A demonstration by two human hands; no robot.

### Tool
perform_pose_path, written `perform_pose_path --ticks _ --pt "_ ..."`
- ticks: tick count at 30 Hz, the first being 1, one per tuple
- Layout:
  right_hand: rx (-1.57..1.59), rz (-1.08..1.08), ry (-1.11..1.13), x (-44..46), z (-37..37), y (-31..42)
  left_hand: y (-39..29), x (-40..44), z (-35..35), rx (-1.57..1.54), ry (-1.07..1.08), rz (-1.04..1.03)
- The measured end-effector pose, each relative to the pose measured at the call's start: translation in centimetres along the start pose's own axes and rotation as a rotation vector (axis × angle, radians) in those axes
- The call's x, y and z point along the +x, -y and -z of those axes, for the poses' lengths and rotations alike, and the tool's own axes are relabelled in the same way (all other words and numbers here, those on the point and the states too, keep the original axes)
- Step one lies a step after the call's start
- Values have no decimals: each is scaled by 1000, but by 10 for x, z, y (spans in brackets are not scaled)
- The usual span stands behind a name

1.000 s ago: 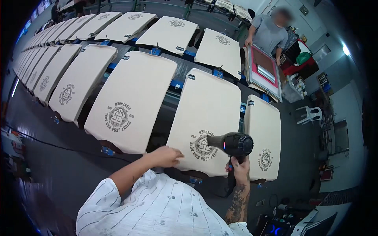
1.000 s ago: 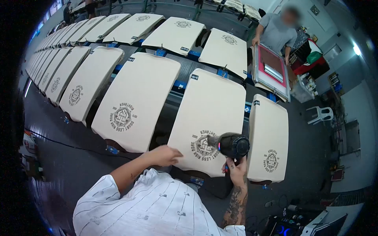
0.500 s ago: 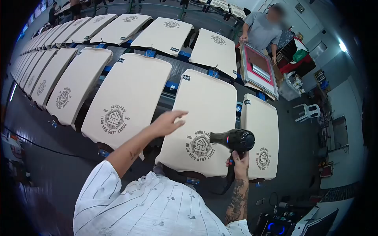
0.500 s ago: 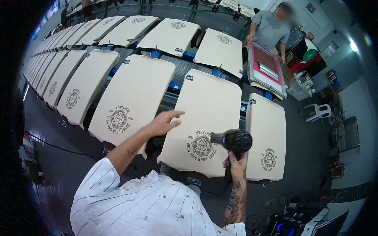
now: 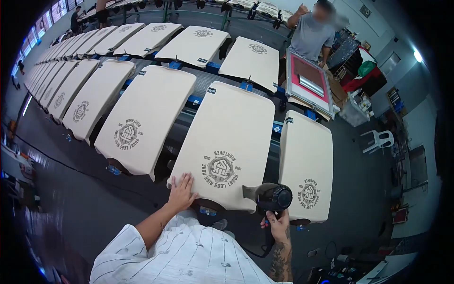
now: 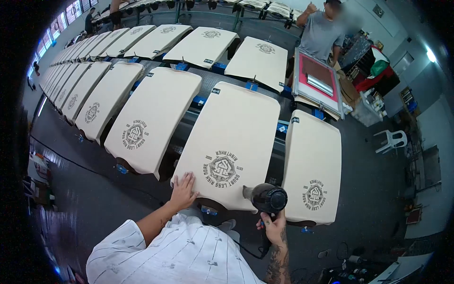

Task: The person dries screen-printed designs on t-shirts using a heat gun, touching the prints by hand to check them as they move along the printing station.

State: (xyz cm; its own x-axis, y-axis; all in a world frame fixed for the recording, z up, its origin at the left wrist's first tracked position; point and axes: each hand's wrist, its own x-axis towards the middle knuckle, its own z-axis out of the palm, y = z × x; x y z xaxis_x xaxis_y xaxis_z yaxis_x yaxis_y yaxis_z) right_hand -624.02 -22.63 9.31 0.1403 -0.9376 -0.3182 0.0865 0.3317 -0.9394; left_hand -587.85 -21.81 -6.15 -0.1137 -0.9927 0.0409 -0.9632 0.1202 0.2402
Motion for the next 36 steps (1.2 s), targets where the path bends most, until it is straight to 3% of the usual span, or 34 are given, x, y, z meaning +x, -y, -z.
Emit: perform_pose_path --ticks 2,6,11,18,23,28,34,36 --pt "-127 79 -110 2 16 5 -22 -13 -5 45 16 5" --pt "-118 54 -31 9 23 14 -38 -29 -6 -4 8 52" --pt "-21 8 146 29 -28 -1 -23 -14 -3 23 -17 61" --pt "-56 57 191 85 -126 15 20 47 3 45 -54 -45" --pt "-52 120 45 136 -149 26 48 79 15 31 -46 -82" --pt "-63 137 -200 146 -112 32 73 78 17 2 -34 -77" --pt "-115 76 -289 131 -94 42 77 70 19 -37 4 -128" --pt "-71 70 -171 133 -111 36 70 75 15 -18 -17 -145"
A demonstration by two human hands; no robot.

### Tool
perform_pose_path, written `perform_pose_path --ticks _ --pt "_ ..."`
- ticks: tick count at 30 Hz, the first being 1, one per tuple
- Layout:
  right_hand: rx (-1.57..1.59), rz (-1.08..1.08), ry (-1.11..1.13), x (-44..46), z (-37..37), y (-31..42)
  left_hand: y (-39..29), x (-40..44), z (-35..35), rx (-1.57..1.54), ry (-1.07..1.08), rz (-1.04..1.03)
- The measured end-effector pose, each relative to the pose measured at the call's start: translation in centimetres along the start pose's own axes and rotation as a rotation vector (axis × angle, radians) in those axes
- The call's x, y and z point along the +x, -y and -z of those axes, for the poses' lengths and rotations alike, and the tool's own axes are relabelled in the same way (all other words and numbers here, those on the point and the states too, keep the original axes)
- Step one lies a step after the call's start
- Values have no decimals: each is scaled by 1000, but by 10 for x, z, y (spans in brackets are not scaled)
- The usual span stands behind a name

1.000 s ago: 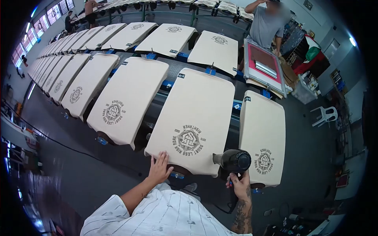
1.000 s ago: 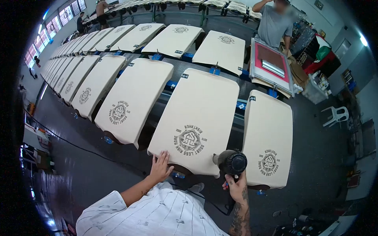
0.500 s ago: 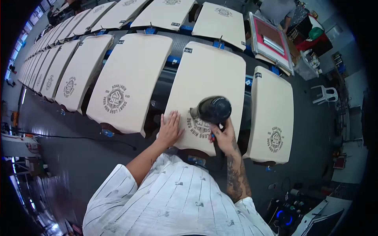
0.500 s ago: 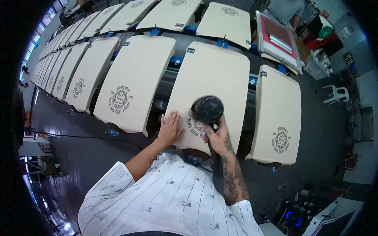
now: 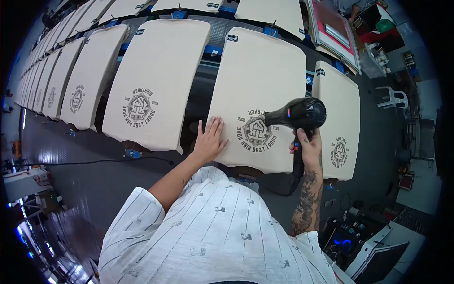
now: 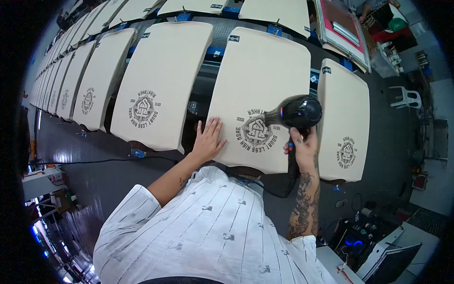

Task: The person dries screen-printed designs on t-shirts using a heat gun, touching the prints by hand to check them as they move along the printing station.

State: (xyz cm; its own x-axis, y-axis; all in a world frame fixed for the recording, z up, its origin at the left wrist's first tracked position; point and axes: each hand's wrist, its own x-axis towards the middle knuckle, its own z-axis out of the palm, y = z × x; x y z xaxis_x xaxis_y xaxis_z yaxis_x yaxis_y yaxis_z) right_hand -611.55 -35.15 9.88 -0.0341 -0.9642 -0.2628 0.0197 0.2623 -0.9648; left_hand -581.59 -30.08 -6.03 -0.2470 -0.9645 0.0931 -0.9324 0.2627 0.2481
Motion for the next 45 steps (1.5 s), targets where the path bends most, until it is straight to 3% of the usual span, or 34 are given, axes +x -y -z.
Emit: perform_pose_path --ticks 4,8,17,19,30,34,40,45 --pt "14 -68 177 -22 -34 -2 -13 13 -5 15 -2 -4" --pt "7 -96 247 -50 -19 -1 -31 21 -12 15 -15 24" --pt "83 -32 98 -69 112 -19 -134 92 -51 72 -60 45" --pt "55 -30 56 -75 149 -22 -153 108 -54 123 12 219" --pt "1 38 -366 -116 400 -24 -175 120 -54 212 73 313" --pt "-54 -11 -388 -101 414 -18 -175 116 -70 232 13 342" --pt "78 -4 -109 -35 388 -8 -181 121 -56 174 78 406" --pt "24 5 -262 0 420 8 -168 118 -69 223 5 394"
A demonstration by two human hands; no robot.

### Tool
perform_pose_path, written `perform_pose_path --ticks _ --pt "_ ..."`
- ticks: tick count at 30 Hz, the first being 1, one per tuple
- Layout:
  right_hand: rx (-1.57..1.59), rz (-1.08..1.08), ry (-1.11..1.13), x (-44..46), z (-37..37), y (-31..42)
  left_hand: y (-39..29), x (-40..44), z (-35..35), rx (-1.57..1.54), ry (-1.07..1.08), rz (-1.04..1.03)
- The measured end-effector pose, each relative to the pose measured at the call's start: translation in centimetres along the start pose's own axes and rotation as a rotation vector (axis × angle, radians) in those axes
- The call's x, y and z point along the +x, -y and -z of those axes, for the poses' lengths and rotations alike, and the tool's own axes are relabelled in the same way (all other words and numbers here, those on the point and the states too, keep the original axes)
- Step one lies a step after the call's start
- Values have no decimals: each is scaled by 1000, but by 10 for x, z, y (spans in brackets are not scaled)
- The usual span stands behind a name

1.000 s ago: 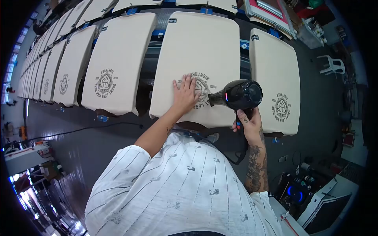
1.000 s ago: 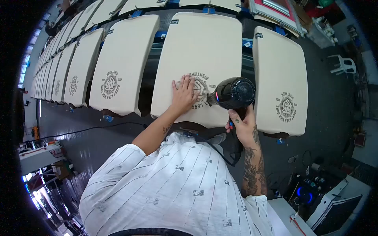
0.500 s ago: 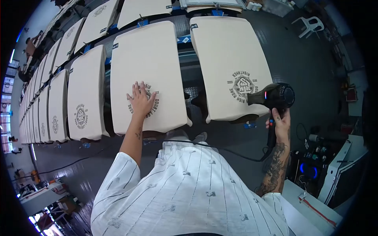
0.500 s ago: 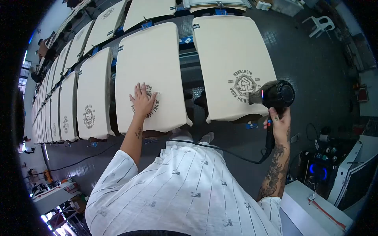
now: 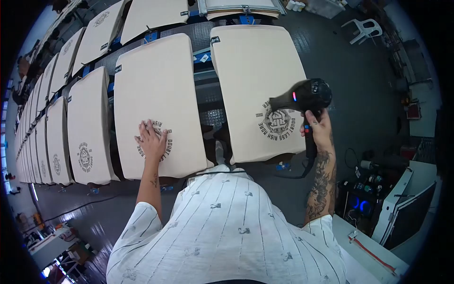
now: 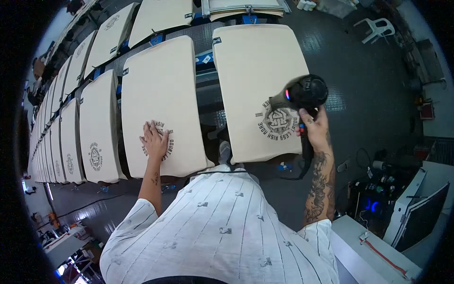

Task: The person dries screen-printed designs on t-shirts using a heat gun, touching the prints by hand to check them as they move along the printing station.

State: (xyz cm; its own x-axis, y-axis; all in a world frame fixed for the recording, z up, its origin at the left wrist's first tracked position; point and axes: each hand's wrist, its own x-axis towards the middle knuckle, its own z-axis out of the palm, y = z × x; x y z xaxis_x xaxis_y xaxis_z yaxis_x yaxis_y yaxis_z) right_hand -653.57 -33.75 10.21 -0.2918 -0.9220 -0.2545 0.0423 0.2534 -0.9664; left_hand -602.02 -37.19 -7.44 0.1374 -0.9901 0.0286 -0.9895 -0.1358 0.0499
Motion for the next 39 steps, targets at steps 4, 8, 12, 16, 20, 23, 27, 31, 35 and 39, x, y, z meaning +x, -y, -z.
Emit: perform_pose_path --ticks 4,8,12,16,20,23,27,31,35,39 --pt "-91 -8 -177 12 46 12 -3 -3 5 9 2 18" --pt "-169 -8 -164 16 47 15 -1 4 24 1 0 41" --pt "-59 -48 43 15 13 16 46 0 54 42 -23 197" --pt "-34 -109 275 -4 3 13 159 -48 105 252 304 593" --pt "-25 -110 411 -28 39 1 233 -146 143 452 1087 644" --pt "-29 -125 396 -37 94 0 175 -210 193 122 931 848" --pt "-24 -100 371 -28 151 -8 119 -245 215 198 802 766" --pt "-57 -48 334 2 175 -12 10 -259 187 389 339 589" --pt "-44 0 286 36 165 -9 -102 -258 94 242 198 692" --pt "-21 -10 318 52 129 6 -197 -249 34 -52 253 635"
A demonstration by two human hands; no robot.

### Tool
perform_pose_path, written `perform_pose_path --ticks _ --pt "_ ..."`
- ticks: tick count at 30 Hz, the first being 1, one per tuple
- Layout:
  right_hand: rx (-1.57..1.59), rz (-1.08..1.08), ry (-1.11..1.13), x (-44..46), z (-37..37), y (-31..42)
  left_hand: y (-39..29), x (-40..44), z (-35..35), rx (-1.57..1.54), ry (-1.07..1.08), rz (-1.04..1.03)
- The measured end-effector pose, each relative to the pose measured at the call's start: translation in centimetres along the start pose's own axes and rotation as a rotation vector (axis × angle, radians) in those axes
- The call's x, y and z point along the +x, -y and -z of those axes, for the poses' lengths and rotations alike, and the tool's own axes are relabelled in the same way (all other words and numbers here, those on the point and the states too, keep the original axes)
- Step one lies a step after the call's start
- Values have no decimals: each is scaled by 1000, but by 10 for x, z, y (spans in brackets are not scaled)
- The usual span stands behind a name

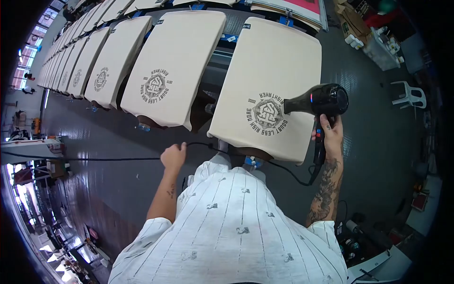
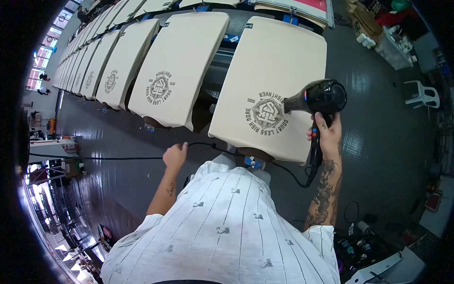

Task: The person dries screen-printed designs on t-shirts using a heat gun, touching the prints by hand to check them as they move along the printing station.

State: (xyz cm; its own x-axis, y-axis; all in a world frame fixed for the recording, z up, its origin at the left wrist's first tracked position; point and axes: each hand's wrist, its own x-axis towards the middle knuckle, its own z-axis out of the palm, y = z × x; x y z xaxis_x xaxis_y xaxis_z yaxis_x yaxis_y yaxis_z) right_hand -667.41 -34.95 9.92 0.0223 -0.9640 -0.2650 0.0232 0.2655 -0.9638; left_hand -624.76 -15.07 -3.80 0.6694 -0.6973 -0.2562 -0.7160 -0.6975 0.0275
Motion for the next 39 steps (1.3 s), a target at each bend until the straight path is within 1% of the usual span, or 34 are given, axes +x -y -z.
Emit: perform_pose_path --ticks 2,4,6,7,9,10,12,13,14,16,18,20,21,24,26,29,30,33,36,39 --pt "-28 14 27 11 -21 -1 -26 -7 -22 -73 63 -127" --pt "2 -14 79 14 -48 -2 -48 -10 -30 -213 162 -317" --pt "20 -32 163 9 -75 0 -63 -11 -37 -385 27 -494" --pt "12 -50 177 6 -89 2 -68 -4 -33 -398 32 -500" --pt "-10 -71 187 1 -100 5 -77 8 -15 -382 -192 -731" --pt "-2 -84 167 1 -102 6 -82 15 -5 -394 -184 -732" --pt "-16 -90 101 0 -98 4 -90 34 8 -383 -187 -905" --pt "-25 -79 48 0 -88 3 -93 42 6 -353 -112 -959" --pt "-32 -68 -5 -2 -78 4 -97 48 7 -363 -105 -956" --pt "-112 -63 -108 -7 -59 9 -106 55 6 -243 -69 -1103" --pt "-129 -66 -187 -9 -43 9 -114 61 1 -204 -32 -1138" --pt "-169 -58 -207 -10 -43 10 -122 61 -2 -135 -38 -1210" --pt "-173 -62 -207 -10 -45 11 -126 60 -3 -138 -34 -1210" --pt "-75 -110 -85 -7 -72 12 -131 57 -2 -83 -51 -1225" --pt "-39 -96 25 -6 -92 8 -133 53 -2 -68 -68 -1187" --pt "-12 -135 166 -12 -111 4 -133 44 -8 -76 -106 -1122" --pt "-9 -165 225 -15 -109 3 -134 38 -11 -70 -110 -1106" --pt "-20 -144 286 -33 -91 -5 -138 17 -18 -75 -108 -1029" --pt "-12 -137 290 -49 -58 -13 -144 -9 -31 -100 -108 -968" --pt "-37 -127 218 -57 -19 -20 -149 -31 -40 -105 -159 -893"
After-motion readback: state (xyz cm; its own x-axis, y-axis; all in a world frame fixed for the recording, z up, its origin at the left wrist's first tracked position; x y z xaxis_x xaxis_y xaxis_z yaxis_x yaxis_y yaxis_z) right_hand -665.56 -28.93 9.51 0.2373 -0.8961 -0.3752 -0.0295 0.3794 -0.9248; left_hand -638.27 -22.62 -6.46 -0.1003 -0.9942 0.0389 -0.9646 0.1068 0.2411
